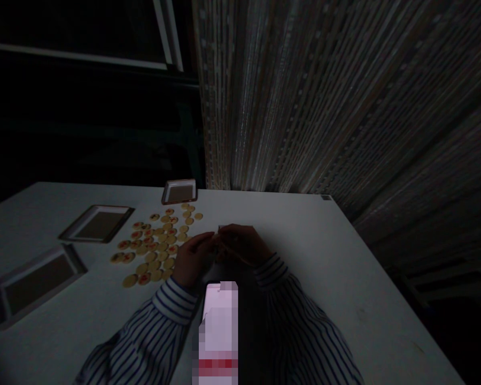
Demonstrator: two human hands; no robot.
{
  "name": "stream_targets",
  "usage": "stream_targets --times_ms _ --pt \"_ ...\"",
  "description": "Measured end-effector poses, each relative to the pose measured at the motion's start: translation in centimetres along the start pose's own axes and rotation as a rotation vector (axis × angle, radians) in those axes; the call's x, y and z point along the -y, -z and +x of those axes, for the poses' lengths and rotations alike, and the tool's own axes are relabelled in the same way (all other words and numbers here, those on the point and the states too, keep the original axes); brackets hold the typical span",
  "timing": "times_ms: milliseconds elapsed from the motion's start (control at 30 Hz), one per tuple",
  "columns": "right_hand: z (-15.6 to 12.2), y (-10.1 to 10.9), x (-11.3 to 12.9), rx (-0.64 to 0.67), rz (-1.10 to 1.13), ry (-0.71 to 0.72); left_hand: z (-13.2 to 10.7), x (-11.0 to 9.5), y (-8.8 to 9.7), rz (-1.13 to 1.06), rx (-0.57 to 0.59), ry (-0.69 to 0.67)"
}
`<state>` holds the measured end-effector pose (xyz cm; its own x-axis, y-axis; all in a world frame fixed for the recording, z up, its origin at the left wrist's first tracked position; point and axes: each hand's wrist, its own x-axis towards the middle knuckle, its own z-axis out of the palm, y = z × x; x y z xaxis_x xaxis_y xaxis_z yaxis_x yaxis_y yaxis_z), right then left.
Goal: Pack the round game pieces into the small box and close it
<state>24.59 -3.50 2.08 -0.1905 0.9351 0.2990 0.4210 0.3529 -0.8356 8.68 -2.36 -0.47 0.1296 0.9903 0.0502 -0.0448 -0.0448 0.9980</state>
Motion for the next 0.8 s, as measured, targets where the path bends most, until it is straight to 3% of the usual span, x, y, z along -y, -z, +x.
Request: stream_targets --times_ms 267,800 --pt "0.0 0.0 1.2 -0.005 0.025 -0.014 0.0 0.2 -0.1 -0.096 -0.018 0.035" --pt "0.0 -0.5 0.2 -0.044 -0.079 0.028 0.3 0.4 0.1 -0.104 -0.055 0.073"
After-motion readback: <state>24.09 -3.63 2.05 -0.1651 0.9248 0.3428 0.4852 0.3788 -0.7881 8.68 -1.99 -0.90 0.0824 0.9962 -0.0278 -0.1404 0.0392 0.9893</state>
